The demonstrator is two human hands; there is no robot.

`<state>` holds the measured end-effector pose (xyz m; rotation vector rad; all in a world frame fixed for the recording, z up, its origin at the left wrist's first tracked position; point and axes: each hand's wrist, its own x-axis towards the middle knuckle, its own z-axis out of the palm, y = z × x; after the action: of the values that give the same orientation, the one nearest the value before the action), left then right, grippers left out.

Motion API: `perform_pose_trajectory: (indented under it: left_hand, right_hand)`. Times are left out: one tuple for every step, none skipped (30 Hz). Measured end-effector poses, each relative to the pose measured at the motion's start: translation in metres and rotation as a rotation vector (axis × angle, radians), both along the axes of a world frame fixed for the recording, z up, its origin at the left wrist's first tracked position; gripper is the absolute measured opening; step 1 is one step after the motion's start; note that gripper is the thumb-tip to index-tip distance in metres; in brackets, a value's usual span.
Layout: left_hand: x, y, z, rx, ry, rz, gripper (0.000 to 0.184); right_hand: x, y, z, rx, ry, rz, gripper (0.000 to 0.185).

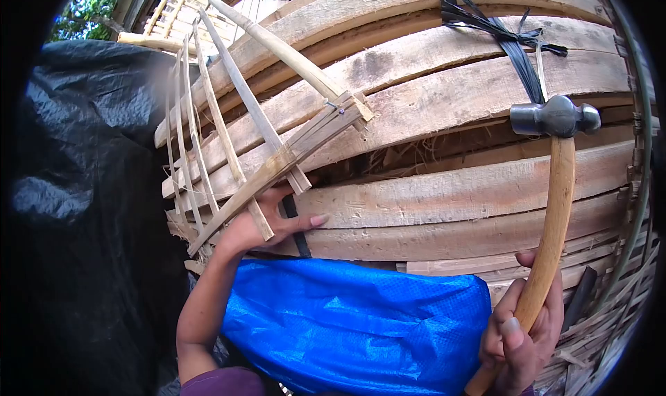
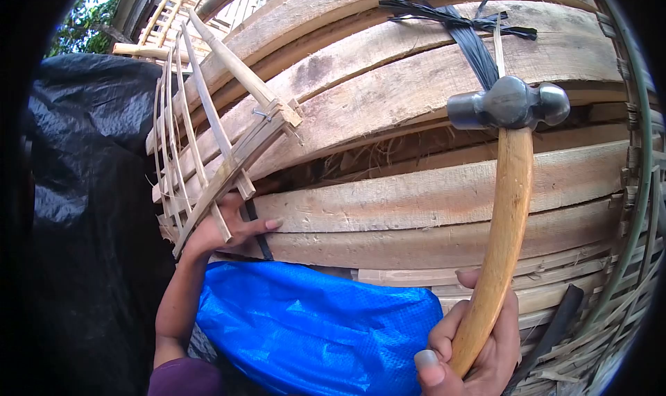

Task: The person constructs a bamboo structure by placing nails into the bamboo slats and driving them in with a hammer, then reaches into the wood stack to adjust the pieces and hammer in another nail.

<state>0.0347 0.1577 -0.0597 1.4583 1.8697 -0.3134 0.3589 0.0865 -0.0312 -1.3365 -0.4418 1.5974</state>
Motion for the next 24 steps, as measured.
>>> perform_pose_trajectory:
  left_hand:
    - [0.000,0.001,0.000,-0.002,0.005,-0.016,0.084]
    - [-0.001,0.002,0.000,-0.004,0.012,-0.033,0.085]
    - [-0.004,-0.002,-0.004,-0.002,0.011,-0.034,0.085]
    - [-0.009,-0.008,-0.011,0.081,0.033,-0.054,0.086]
    - [-0.011,-0.012,-0.015,0.164,0.053,-0.071,0.088]
    - [-0.011,-0.014,-0.016,0.168,0.050,-0.068,0.088]
    - [-0.010,-0.014,-0.017,0.183,0.021,-0.062,0.091]
    - [-0.010,-0.014,-0.019,0.198,-0.007,-0.055,0.094]
    - [-0.010,-0.013,-0.020,0.196,-0.008,-0.051,0.094]
    - [-0.009,-0.010,-0.020,0.154,0.020,-0.039,0.091]
    - [-0.007,-0.008,-0.020,0.114,0.046,-0.030,0.088]
    - [-0.004,-0.006,-0.019,0.112,0.043,-0.029,0.088]
    - [-0.001,-0.005,-0.017,0.071,0.039,0.007,0.088]
    - [0.000,-0.003,-0.015,0.030,0.035,0.043,0.087]
    - [0.002,-0.003,-0.014,0.027,0.033,0.045,0.087]
    - [0.003,-0.003,-0.014,0.016,0.064,0.044,0.087]
    - [0.003,-0.003,-0.015,0.008,0.095,0.041,0.088]
    - [0.003,-0.003,-0.017,0.007,0.093,0.042,0.088]
    - [0.002,-0.005,-0.020,0.050,0.103,0.022,0.088]
    - [0.000,-0.007,-0.022,0.092,0.114,0.003,0.088]
    - [-0.002,-0.008,-0.025,0.091,0.114,0.004,0.088]
    - [-0.005,-0.010,-0.028,0.132,0.084,-0.008,0.089]
    - [-0.006,-0.011,-0.030,0.169,0.054,-0.019,0.089]
    - [-0.007,-0.012,-0.030,0.166,0.054,-0.016,0.089]
  right_hand:
    - [-0.001,0.001,0.000,0.009,-0.027,0.009,0.075]
    - [-0.001,0.001,-0.001,0.018,-0.052,0.017,0.074]
    - [-0.002,0.000,-0.001,0.020,-0.053,0.017,0.074]
    - [-0.003,0.000,0.000,0.024,-0.060,0.022,0.074]
    - [-0.003,-0.001,0.001,0.029,-0.068,0.030,0.074]
    - [-0.003,-0.001,0.000,0.032,-0.072,0.032,0.074]
    - [-0.002,-0.002,-0.001,0.038,-0.049,0.029,0.075]
    - [-0.002,-0.002,-0.003,0.044,-0.025,0.027,0.076]
    - [-0.002,-0.002,-0.001,0.043,-0.026,0.031,0.076]
    - [0.000,-0.003,0.004,0.045,-0.025,0.078,0.076]
    - [0.001,-0.003,0.006,0.050,-0.025,0.124,0.077]
    - [0.001,-0.003,0.004,0.047,-0.028,0.125,0.077]
    - [0.000,-0.004,0.001,0.036,-0.026,0.078,0.077]
    - [0.000,-0.004,-0.002,0.026,-0.023,0.032,0.077]
    - [0.000,-0.004,-0.002,0.023,-0.025,0.034,0.077]
    - [0.000,-0.004,-0.002,0.023,0.001,0.024,0.077]
    - [0.001,-0.004,-0.003,0.027,0.029,0.013,0.077]
    - [0.002,-0.004,-0.004,0.025,0.026,0.014,0.077]
    - [0.003,-0.004,-0.004,0.020,0.024,0.022,0.077]
    - [0.003,-0.004,-0.005,0.014,0.022,0.031,0.076]
    - [0.004,-0.004,-0.006,0.013,0.022,0.032,0.076]
    - [0.005,-0.004,-0.006,0.014,0.007,0.048,0.077]
    - [0.006,-0.005,-0.006,0.012,-0.008,0.065,0.077]
    - [0.005,-0.004,-0.005,0.008,-0.008,0.068,0.077]
